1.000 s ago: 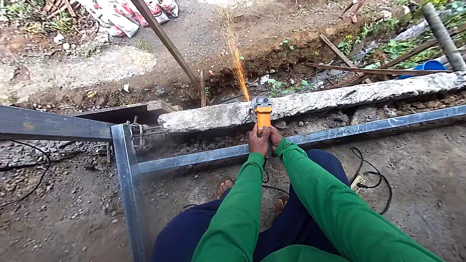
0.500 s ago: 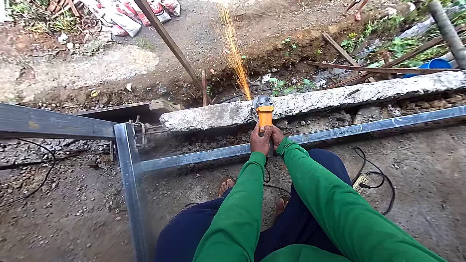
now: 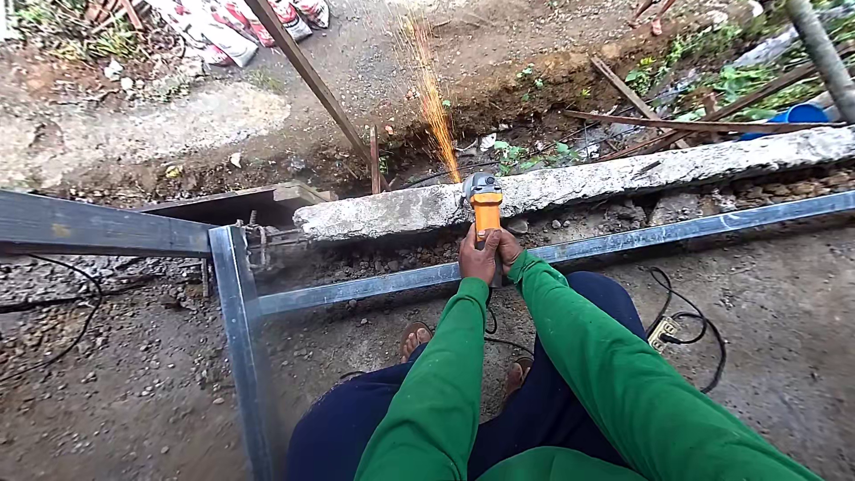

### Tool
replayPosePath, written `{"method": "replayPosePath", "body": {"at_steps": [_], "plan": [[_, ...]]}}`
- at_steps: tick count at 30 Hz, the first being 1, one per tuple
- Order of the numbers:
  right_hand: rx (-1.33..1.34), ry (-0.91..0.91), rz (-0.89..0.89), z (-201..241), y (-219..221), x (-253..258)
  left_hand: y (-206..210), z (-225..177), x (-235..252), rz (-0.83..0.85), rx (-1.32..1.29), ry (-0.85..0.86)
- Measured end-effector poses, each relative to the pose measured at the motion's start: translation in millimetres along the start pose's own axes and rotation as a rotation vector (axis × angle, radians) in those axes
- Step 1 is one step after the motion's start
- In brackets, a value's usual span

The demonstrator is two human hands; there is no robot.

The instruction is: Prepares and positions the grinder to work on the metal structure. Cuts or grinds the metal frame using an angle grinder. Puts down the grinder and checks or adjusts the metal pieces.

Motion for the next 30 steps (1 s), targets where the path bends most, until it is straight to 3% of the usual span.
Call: {"method": "replayPosePath", "body": {"at_steps": [30], "plan": [[-0.045,0.022,-0.052,0.7,-0.6,-1.8,-0.6,-0.7,-1.9,-0.005,0.001,-0.010]]}}
Point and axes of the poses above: each hand's wrist, its own x-axis towards the middle knuckle, its own y-axis out of the palm, z = x × y, the point moved 6 cm from there along x, towards the middle knuckle
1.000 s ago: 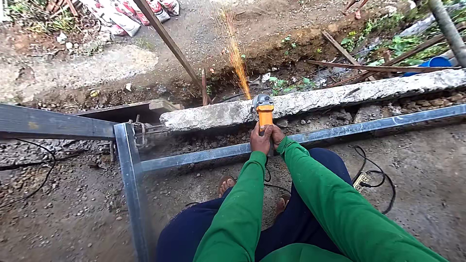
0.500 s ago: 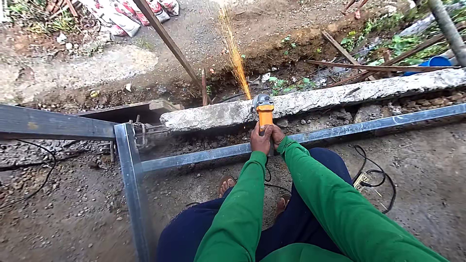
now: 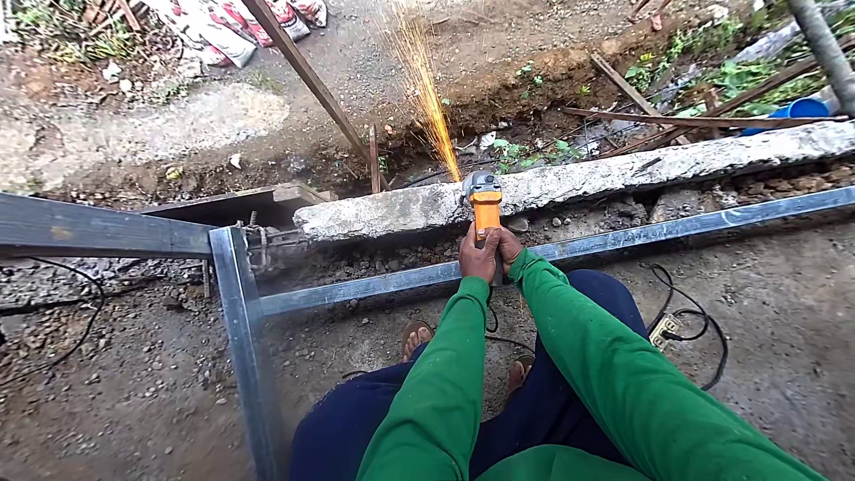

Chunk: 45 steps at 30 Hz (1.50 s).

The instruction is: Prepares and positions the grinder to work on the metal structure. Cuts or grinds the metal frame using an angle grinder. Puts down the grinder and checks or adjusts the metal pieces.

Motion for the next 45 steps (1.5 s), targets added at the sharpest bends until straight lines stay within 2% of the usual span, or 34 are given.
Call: {"method": "replayPosePath", "body": {"at_steps": [45], "plan": [[0.027,0.016,0.036,-12.8,-4.3,-0.9,0.2,4.0,-2.5,-0.005,0.007,0.011]]}}
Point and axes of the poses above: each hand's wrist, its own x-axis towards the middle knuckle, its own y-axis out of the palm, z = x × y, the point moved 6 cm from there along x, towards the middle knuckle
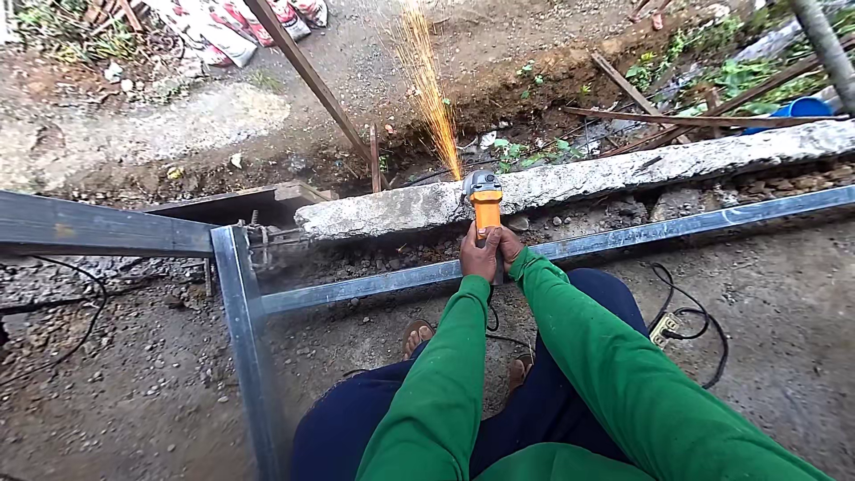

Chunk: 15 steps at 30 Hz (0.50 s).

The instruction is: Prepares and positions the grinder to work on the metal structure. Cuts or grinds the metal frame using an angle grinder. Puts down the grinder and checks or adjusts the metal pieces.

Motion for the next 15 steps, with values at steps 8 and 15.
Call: {"method": "replayPosePath", "body": {"at_steps": [8,15], "plan": [[-0.029,-0.019,-0.018,13.0,6.9,0.1,0.1,-0.3,0.3,0.015,-0.020,-0.007],[-0.014,-0.021,-0.012,11.3,6.4,1.4,-0.1,2.0,0.6,0.008,-0.020,0.000]]}}
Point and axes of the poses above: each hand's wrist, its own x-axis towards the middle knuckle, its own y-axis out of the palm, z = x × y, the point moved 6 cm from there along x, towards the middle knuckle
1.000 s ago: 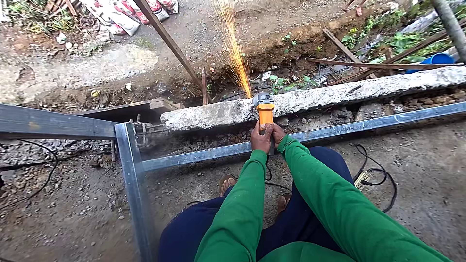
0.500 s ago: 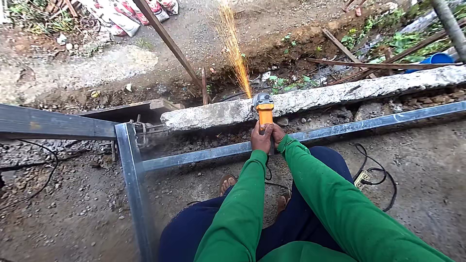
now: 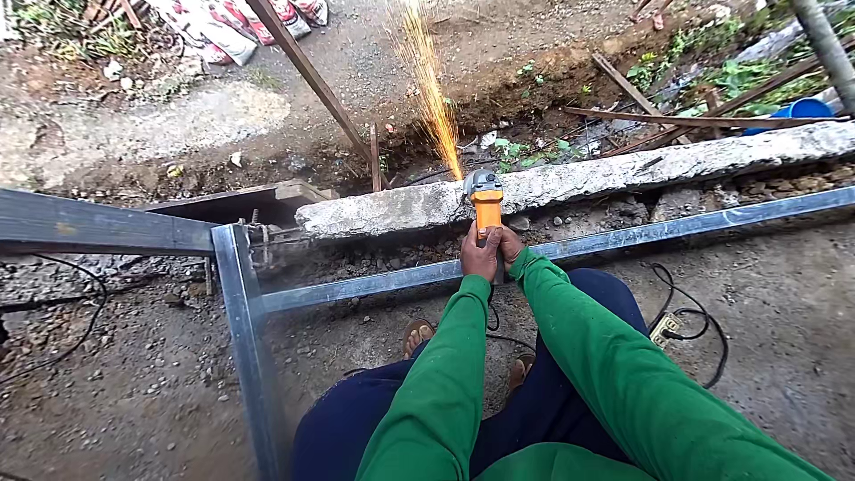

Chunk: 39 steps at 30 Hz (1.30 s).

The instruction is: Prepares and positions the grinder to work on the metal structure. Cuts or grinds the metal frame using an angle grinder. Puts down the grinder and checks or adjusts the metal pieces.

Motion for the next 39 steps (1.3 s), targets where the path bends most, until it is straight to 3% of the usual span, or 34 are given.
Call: {"method": "replayPosePath", "body": {"at_steps": [39], "plan": [[-0.051,-0.011,0.005,1.2,0.0,2.1,0.8,2.1,1.6,-0.010,-0.031,0.013]]}}
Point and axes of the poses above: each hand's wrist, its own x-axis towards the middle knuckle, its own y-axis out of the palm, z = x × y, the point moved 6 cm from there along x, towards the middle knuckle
